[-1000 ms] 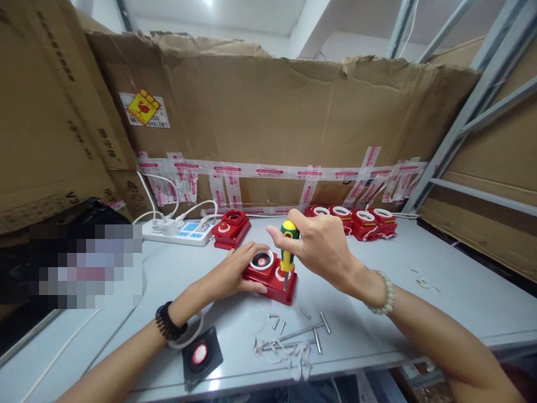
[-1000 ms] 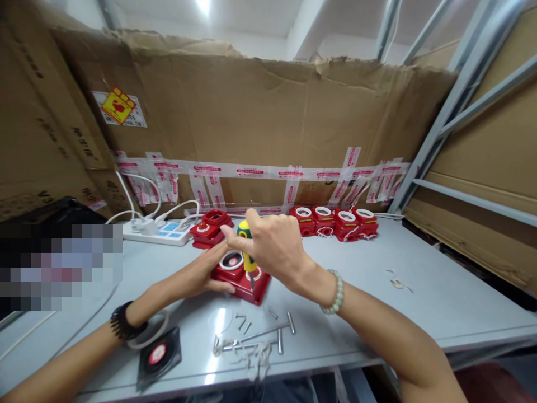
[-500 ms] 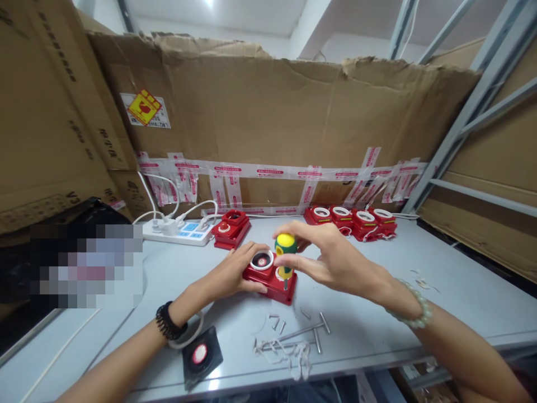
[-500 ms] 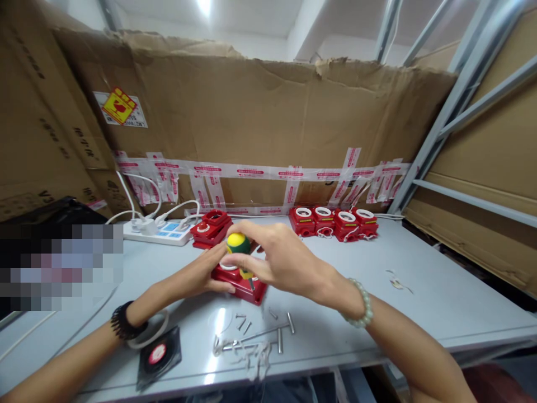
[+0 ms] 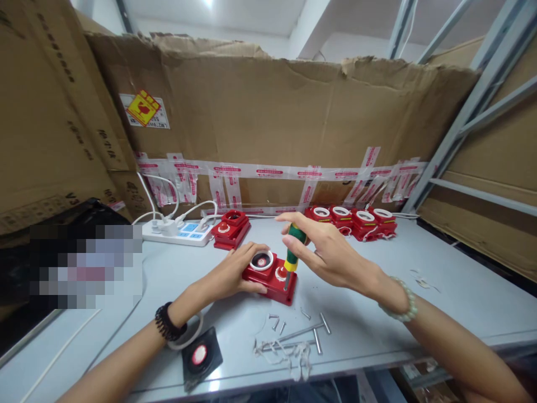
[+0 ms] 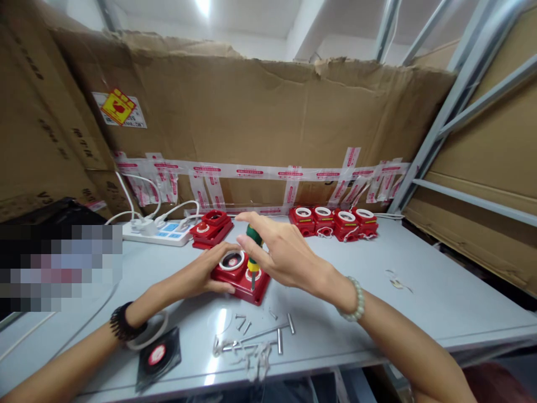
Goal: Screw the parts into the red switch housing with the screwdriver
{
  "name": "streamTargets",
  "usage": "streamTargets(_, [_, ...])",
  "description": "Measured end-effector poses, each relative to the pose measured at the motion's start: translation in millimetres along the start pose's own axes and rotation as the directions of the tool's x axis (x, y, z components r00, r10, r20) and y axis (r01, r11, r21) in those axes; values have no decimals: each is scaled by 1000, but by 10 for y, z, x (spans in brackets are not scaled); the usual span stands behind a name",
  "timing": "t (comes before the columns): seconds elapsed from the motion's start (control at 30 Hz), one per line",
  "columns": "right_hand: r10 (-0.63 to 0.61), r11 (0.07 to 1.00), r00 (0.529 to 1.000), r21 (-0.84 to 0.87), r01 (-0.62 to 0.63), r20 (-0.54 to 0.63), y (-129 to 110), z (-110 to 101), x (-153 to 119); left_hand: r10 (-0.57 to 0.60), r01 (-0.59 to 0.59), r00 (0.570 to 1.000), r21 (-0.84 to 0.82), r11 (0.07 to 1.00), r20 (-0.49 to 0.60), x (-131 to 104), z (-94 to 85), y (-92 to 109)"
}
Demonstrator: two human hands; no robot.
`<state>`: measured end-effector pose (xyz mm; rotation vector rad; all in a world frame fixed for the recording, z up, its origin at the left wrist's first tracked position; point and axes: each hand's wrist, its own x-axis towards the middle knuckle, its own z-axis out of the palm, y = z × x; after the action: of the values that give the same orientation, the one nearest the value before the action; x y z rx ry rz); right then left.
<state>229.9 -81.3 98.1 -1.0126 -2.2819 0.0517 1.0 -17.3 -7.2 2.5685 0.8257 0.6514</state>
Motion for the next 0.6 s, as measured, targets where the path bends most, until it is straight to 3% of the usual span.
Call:
streamTargets(0.13, [-96, 988, 963, 140, 62, 251, -28, -233, -32, 9, -9, 1000, -9, 1000, -3, 0, 14, -24])
streamTargets(0.23, [-102, 986, 950, 157, 57, 295, -30, -313, -15, 3, -3, 1000, -10, 1000, -1, 3, 14, -23])
streamTargets(0.33, [-47, 996, 975, 82, 30, 218, -44, -245, 4, 14, -14, 1000, -9, 1000, 1, 4, 13, -15])
streamTargets(0.43, [-11, 997, 1000, -74, 11, 9, -60, -60, 17, 21, -21, 1000, -2, 1000, -17, 2, 24, -22])
streamTargets(0.47, [-14, 994, 996, -110, 5, -87, -60, 11, 24, 18, -18, 1000, -1, 1000, -20, 2, 28, -25])
streamTargets(0.6, [-40, 990, 961, -140, 1, -275, -17, 217, 82, 7, -7, 1000, -16, 1000, -9, 11, 29, -12])
